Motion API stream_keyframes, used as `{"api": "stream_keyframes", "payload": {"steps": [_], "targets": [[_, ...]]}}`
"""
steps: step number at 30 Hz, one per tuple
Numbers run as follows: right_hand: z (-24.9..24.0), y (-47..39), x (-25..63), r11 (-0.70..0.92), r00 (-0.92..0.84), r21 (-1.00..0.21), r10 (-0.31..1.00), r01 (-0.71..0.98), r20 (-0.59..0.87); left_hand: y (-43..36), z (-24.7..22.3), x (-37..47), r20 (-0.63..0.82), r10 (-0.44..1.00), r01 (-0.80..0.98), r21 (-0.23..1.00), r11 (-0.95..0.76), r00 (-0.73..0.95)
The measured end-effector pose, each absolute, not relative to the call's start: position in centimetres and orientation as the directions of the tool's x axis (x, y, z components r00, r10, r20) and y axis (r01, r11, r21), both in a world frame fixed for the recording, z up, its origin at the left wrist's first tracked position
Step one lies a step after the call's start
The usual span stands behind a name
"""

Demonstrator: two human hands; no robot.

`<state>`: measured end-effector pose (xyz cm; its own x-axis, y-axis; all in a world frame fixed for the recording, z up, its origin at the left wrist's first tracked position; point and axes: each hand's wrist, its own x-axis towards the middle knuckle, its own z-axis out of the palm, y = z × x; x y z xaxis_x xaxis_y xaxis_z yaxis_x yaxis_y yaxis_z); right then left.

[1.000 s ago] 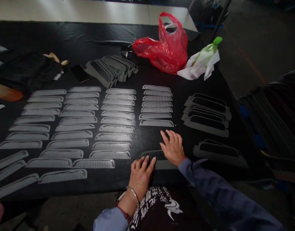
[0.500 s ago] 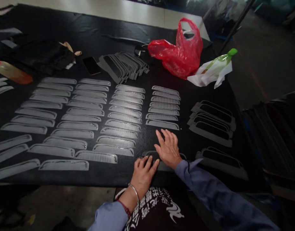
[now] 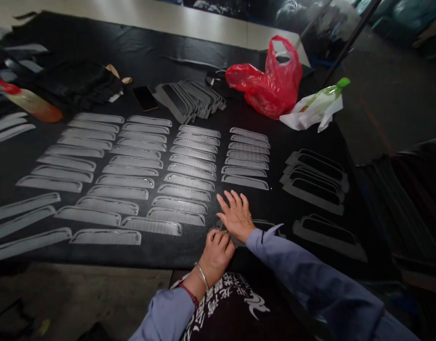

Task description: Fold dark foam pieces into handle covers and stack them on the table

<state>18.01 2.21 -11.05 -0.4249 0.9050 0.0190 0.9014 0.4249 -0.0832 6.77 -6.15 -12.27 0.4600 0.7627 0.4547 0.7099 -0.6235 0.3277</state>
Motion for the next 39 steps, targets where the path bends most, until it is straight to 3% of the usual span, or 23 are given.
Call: {"api": "stream_keyframes", "payload": {"steps": [7, 14, 24, 31, 39], "targets": [[-8.9, -1.0, 23.1, 0.436, -0.42, -0.139, 0.898, 0.889, 0.13, -5.9, -11.9, 6.0, 0.402, 0.753, 0.674, 0.348, -0.652, 0.521], [-8.9, -5.3, 27.6, 0.473, -0.488, -0.244, 0.873, 0.847, -0.001, -5.8, -10.9, 5.4, 0.405, 0.784, 0.683, 0.396, -0.614, 0.47], [-6.3, -4.1, 28.6, 0.377, -0.399, -0.401, 0.916, 0.835, 0.03, -6.7, -10.2, 5.0, 0.402, 0.888, 0.791, 0.458, -0.406, 0.223], [-5.3, -3.5, 32.5, 0.285, -0.254, -0.364, 0.958, 0.887, 0.132, -6.6, -10.6, 6.5, 0.355, 0.898, 0.776, 0.476, -0.413, 0.26], [-6.2, -5.0, 41.1, 0.141, -0.099, -0.18, 0.97, 0.974, 0.222, -5.9, -11.5, 7.9, 0.213, 0.872, 0.764, 0.419, -0.49, 0.441]]}}
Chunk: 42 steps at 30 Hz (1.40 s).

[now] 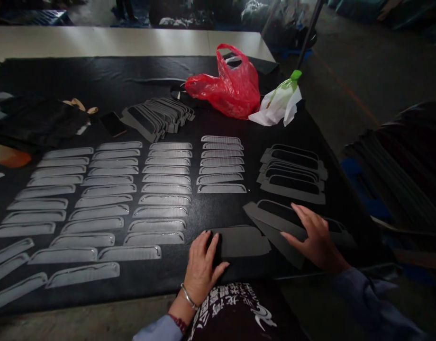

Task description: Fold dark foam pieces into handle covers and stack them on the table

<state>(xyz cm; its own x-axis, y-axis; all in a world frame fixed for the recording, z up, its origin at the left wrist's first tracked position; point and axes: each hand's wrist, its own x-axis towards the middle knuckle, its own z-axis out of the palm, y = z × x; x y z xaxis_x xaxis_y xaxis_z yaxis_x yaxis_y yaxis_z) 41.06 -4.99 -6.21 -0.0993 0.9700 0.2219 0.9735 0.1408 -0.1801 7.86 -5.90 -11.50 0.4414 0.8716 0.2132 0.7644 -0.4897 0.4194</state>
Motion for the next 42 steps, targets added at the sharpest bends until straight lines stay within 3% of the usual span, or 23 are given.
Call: {"api": "stream_keyframes", "payload": {"steps": [4, 6, 11, 17, 22, 26, 29, 34, 37, 42], "targets": [[-7.3, -5.9, 45.1, 0.076, -0.071, -0.014, 0.976, 0.997, 0.206, -5.4, -11.7, 8.3, 0.144, 0.854, 0.77, 0.376, -0.515, 0.5], [-8.1, -6.3, 45.8, 0.043, -0.045, 0.013, 0.982, 0.999, 0.181, -5.2, -11.8, 8.5, 0.133, 0.857, 0.779, 0.365, -0.509, 0.498], [-9.7, -6.7, 45.1, 0.045, -0.038, -0.062, 0.994, 0.997, 0.103, -5.1, -12.2, 8.5, 0.147, 0.869, 0.783, 0.382, -0.491, 0.473], [-10.1, -5.8, 45.7, 0.085, -0.085, -0.002, 0.996, 0.996, 0.035, -5.1, -11.3, 9.0, 0.164, 0.868, 0.763, 0.421, -0.491, 0.469], [-9.7, -5.2, 46.2, 0.136, -0.129, -0.116, 0.99, 0.984, 0.063, -4.1, -9.5, 12.5, 0.168, 0.858, 0.629, 0.614, -0.477, 0.486], [-8.8, -5.2, 45.9, 0.12, -0.096, -0.256, 0.99, 0.959, 0.105, -1.5, -9.7, 17.1, 0.091, 0.89, 0.485, 0.811, -0.326, 0.447], [-7.4, -5.2, 45.6, 0.1, -0.076, -0.36, 0.994, 0.928, 0.079, 0.8, -10.9, 20.5, -0.04, 0.925, 0.342, 0.934, -0.1, 0.379], [-4.8, -4.7, 45.0, 0.071, -0.063, -0.461, 0.997, 0.885, 0.033, 3.4, -11.8, 24.1, -0.372, 0.847, 0.1, 0.927, 0.362, 0.38], [-3.7, -4.7, 45.2, 0.053, -0.04, -0.471, 0.999, 0.881, 0.037, 3.9, -11.2, 24.9, -0.395, 0.804, 0.028, 0.903, 0.428, 0.444], [-2.9, -5.6, 46.5, 0.082, -0.089, -0.417, 0.996, 0.905, 0.002, 3.4, -9.8, 25.2, -0.372, 0.82, 0.026, 0.915, 0.402, 0.435]]}}
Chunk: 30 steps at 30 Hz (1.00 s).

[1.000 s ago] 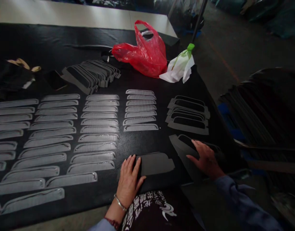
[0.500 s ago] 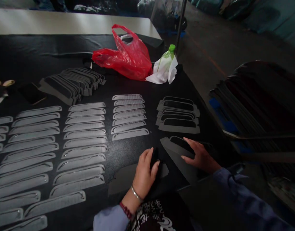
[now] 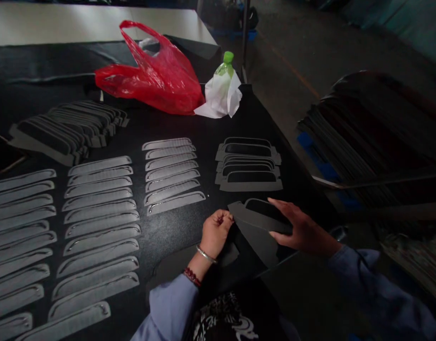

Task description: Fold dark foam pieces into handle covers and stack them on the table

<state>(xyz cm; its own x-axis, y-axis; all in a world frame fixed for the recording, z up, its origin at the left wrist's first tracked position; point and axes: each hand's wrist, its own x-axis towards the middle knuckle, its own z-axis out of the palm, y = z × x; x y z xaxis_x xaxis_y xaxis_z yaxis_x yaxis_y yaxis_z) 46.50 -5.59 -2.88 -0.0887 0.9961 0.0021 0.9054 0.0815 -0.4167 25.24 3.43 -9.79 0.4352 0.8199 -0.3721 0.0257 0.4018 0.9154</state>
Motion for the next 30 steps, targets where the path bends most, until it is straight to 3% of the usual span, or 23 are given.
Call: {"api": "stream_keyframes", "payload": {"steps": [7, 16, 23, 30], "targets": [[-1.8, -7.3, 48.7, 0.116, -0.133, -0.274, 0.99, 0.955, -0.042, 3.4, -8.9, 24.6, -0.379, 0.868, 0.051, 0.922, 0.384, 0.32], [-4.0, -6.7, 50.1, 0.218, -0.222, -0.123, 0.975, 0.968, -0.017, 1.4, -5.4, 20.3, -0.446, 0.86, -0.117, 0.867, 0.484, 0.248], [-5.9, -6.2, 44.8, 0.227, -0.225, -0.24, 0.974, 0.944, 0.037, -3.7, -7.1, 11.9, -0.628, 0.769, -0.309, 0.76, 0.572, -0.122], [-6.2, -1.4, 37.7, 0.14, -0.137, -0.163, 0.99, 0.977, 0.029, -5.3, -8.4, 9.4, -0.735, 0.633, -0.525, 0.649, 0.551, -0.243]]}}
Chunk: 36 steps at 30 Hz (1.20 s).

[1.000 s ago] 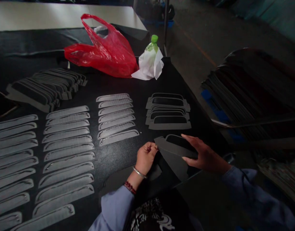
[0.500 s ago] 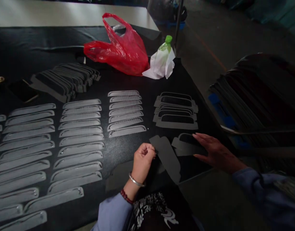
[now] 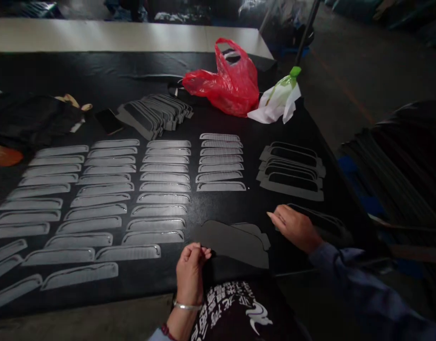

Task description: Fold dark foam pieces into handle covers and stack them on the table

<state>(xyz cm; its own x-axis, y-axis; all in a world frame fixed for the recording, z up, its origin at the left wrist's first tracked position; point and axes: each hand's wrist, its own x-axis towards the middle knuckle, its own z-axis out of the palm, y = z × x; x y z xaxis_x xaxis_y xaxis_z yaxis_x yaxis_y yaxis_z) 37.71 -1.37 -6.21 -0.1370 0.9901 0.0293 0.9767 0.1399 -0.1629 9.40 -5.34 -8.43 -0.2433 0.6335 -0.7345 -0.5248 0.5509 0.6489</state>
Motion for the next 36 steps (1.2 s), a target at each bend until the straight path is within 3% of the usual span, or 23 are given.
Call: {"api": "stream_keyframes", "payload": {"steps": [4, 9, 12, 16, 22, 24, 26, 30, 33, 36], "targets": [[-8.4, 2.8, 35.5, 0.119, -0.11, -0.235, 0.993, 0.965, 0.052, -5.7, -8.7, 9.1, -0.744, 0.635, -0.479, 0.643, 0.598, -0.207], [-11.1, 7.1, 34.8, 0.279, -0.249, -0.237, 0.957, 0.931, 0.149, -6.7, -9.5, 8.5, -0.725, 0.672, -0.191, 0.688, 0.7, -0.148], [-11.9, 8.6, 34.7, 0.315, -0.3, -0.173, 0.948, 0.933, 0.11, -6.9, -9.4, 8.1, -0.674, 0.709, -0.085, 0.735, 0.673, -0.208], [-11.7, 9.5, 34.8, 0.396, -0.39, -0.173, 0.918, 0.902, 0.067, -6.4, -8.3, 7.9, -0.578, 0.776, -0.002, 0.802, 0.597, -0.253], [-9.1, 9.9, 34.8, 0.487, -0.498, -0.17, 0.866, 0.857, -0.029, -3.7, -6.2, 8.7, -0.526, 0.839, 0.026, 0.845, 0.534, -0.135], [-8.2, 9.7, 34.8, 0.422, -0.46, -0.263, 0.882, 0.867, -0.099, -2.4, -5.9, 9.4, -0.56, 0.827, -0.012, 0.828, 0.56, -0.045], [-7.7, 9.2, 34.6, 0.274, -0.39, -0.446, 0.901, 0.852, -0.192, -1.2, -5.8, 10.2, -0.599, 0.8, -0.069, 0.797, 0.6, 0.044], [-7.1, 6.5, 33.4, -0.101, -0.296, -0.781, 0.889, 0.616, -0.348, 0.5, -5.8, 11.9, -0.646, 0.757, -0.228, 0.726, 0.649, 0.098], [-6.6, 3.3, 31.4, -0.258, -0.281, -0.848, 0.864, 0.463, -0.417, 0.7, -5.2, 12.8, -0.645, 0.757, -0.375, 0.679, 0.631, 0.107], [-5.9, 0.0, 29.3, -0.264, -0.289, -0.881, 0.874, 0.392, -0.391, 0.1, -4.3, 13.0, -0.644, 0.752, -0.424, 0.647, 0.634, 0.141]]}}
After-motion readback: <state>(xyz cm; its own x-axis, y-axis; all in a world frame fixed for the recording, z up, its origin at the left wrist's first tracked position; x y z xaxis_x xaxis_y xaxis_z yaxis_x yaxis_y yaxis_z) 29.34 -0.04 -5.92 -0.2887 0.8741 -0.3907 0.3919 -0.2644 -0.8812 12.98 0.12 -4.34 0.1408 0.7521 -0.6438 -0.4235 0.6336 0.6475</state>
